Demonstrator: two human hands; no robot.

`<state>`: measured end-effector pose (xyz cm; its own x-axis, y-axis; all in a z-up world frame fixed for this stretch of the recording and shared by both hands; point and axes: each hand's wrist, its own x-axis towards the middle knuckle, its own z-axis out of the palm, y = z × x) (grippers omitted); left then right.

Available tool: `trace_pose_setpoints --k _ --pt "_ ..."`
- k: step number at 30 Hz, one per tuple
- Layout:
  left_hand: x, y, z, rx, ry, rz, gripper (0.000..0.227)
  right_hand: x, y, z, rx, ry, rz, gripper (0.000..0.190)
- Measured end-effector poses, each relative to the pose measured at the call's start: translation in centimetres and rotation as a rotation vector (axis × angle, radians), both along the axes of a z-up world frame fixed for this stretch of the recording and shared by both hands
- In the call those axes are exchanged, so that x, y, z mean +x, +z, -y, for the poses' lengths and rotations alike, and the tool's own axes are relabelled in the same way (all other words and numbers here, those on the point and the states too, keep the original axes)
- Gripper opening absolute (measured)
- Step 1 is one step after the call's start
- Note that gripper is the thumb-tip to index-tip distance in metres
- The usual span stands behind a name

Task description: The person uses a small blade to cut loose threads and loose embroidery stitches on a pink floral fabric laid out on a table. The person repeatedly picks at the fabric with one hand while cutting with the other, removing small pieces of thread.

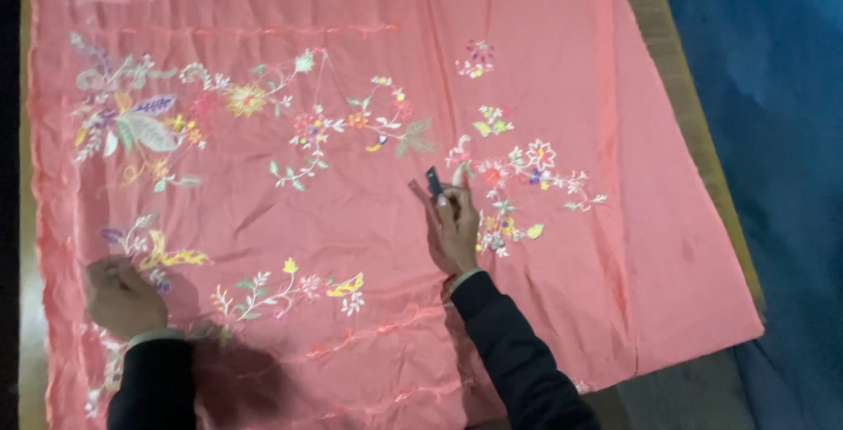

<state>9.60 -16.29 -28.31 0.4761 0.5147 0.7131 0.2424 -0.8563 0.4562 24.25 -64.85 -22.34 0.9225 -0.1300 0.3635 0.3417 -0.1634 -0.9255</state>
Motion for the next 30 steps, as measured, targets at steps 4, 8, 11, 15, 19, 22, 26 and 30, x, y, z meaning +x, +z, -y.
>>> trace_pose_setpoints --k 4,8,11,15,19,22,26,30 --pt "3.9 -1.2 2.2 -0.029 -0.090 -0.020 0.015 -1.2 4.4 0.1 0.438 0.125 -0.141 0.023" --pt "7.7 2.5 19.6 0.217 -0.211 -0.484 0.010 0.8 1.9 4.6 0.445 0.085 -0.215 0.005" --pt "10.6 1.6 34.3 -0.188 -0.715 -0.339 0.023 2.0 1.6 9.6 0.322 -0.025 -0.277 0.004" --pt "14.2 4.5 48.5 -0.037 -0.882 -0.466 0.008 3.6 0.7 18.9 0.160 -0.133 -0.297 0.004" --pt "17.0 4.8 57.4 -0.105 -0.912 -0.512 0.017 1.7 4.3 25.1 0.111 -0.143 -0.299 0.006" --pt "19.5 2.8 61.6 0.071 -0.776 -0.483 0.025 3.6 1.6 29.8 0.119 -0.123 -0.319 0.004" --pt "20.9 0.5 64.5 0.298 -0.501 -0.392 0.011 5.8 -0.9 33.6 0.079 -0.067 -0.361 0.003" --pt "20.5 2.5 64.8 0.208 -0.504 -0.357 0.013 6.3 2.0 33.9 -0.083 -0.025 -0.361 0.005"
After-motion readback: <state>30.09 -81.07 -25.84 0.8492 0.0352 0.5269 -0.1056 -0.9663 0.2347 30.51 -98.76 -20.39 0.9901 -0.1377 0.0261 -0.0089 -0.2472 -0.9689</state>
